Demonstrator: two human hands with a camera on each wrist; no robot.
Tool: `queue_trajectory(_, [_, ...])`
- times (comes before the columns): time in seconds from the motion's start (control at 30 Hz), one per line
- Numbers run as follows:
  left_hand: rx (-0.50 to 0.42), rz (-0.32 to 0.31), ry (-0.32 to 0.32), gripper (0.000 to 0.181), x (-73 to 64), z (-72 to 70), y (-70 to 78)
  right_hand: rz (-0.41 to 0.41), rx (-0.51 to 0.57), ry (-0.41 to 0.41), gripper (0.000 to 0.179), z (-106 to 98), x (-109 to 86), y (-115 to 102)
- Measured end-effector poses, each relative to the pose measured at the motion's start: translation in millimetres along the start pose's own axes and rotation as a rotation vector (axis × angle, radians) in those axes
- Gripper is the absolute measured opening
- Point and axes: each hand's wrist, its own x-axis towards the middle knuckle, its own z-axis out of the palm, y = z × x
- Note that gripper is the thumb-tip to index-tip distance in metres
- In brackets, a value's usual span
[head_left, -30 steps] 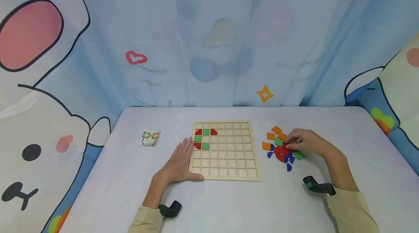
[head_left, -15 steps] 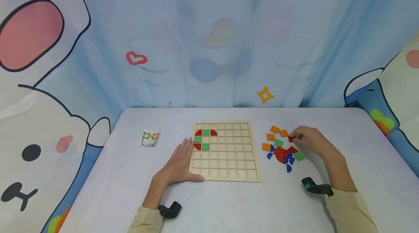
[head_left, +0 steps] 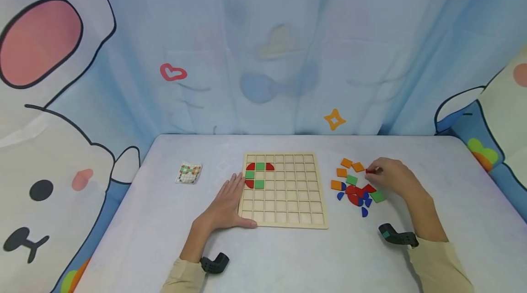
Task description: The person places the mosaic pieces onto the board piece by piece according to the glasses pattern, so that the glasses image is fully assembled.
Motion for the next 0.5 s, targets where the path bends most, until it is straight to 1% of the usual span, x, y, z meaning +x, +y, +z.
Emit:
queue_trajectory(0.07, [-0.007, 0.002, 0.000, 0.130, 0.3, -0.2, 1.0, 0.013, 0.019, 0.067, 0.035, -1.0, 2.7, 9.8])
queue_trajectory(0.1, [-0.005, 0.000, -0.002, 0.130, 0.5, -0.3, 1.3, 0.006, 0.017, 0.127, 0.035, 1.5, 5.5, 17.3])
queue_trajectory(0.17, [-0.001, -0.004, -0.004, 0.130, 0.8, -0.6, 2.1, -0.024, 0.013, 0.248, 0.036, 9.0, 13.4, 32.8])
queue_trajectory(0.2, [0.002, -0.006, -0.004, 0.130, 0.9, -0.8, 2.5, -0.045, 0.005, 0.303, 0.036, 12.7, 17.0, 37.2])
queue_trajectory(0.23, [0.003, -0.008, -0.004, 0.130, 1.1, -1.1, 2.8, -0.080, 0.022, 0.324, 0.036, 15.6, 21.4, 41.4])
queue_trajectory(0.27, [0.002, -0.007, -0.001, 0.130, 1.2, -1.2, 3.0, -0.106, 0.036, 0.339, 0.036, 15.8, 21.9, 37.2])
queue_trajectory(0.3, [0.004, -0.007, -0.002, 0.130, 1.3, -1.4, 3.3, -0.124, 0.049, 0.345, 0.034, 15.4, 21.0, 28.5])
queue_trajectory(0.33, [0.004, -0.008, -0.002, 0.130, 1.2, -1.5, 3.4, -0.143, 0.075, 0.328, 0.033, 13.0, 18.4, 15.7])
queue_trajectory(0.43, [0.003, -0.007, 0.001, 0.129, 0.8, -1.2, 3.3, -0.201, 0.133, 0.283, 0.029, 7.1, 6.9, -32.3])
queue_trajectory(0.47, [0.003, -0.006, 0.000, 0.129, 0.5, -0.7, 3.2, -0.223, 0.136, 0.277, 0.027, 5.4, 1.2, -51.1])
queue_trajectory(0.5, [0.006, -0.006, -0.003, 0.129, 0.2, -0.1, 3.1, -0.261, 0.130, 0.279, 0.024, 7.6, -0.7, -63.6])
